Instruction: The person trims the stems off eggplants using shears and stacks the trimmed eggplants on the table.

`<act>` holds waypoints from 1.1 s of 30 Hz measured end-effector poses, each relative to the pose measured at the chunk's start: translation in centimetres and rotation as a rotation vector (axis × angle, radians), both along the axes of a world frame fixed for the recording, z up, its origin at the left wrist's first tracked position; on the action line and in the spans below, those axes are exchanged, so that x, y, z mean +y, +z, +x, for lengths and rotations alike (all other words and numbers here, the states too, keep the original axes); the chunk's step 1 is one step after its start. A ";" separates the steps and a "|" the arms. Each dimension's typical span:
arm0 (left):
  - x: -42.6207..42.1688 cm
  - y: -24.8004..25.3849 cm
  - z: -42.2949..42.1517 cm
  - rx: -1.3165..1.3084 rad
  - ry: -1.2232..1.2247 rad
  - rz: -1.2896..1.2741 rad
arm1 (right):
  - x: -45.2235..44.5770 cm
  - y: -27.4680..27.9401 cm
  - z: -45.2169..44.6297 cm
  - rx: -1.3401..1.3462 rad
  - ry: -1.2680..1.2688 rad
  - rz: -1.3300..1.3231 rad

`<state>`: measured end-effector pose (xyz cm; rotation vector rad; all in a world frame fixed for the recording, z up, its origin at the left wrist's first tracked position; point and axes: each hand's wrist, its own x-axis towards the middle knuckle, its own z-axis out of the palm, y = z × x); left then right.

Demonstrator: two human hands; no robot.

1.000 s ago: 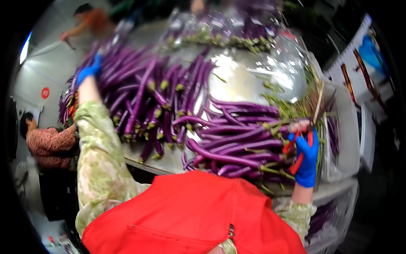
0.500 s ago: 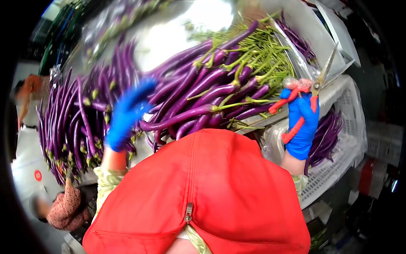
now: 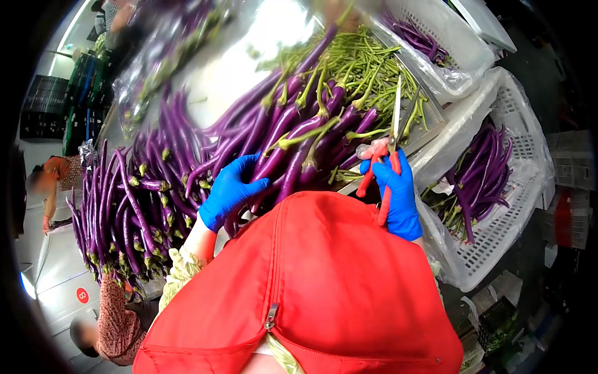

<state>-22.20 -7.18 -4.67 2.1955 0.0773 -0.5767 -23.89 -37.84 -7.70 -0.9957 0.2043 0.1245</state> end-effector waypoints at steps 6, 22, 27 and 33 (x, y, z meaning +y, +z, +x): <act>-0.6 -1.5 0.7 -0.412 -0.070 0.125 | 0.4 -1.0 0.4 0.045 0.048 -0.043; -5.7 1.8 5.5 -0.025 -0.049 0.010 | 1.8 -2.6 1.8 0.085 0.175 0.005; -5.1 1.4 4.3 -0.038 -0.130 -0.088 | 2.6 -2.4 2.1 0.159 0.235 -0.033; -5.8 3.4 5.8 0.312 -0.035 -0.391 | 4.3 -2.2 2.9 0.068 0.301 -0.009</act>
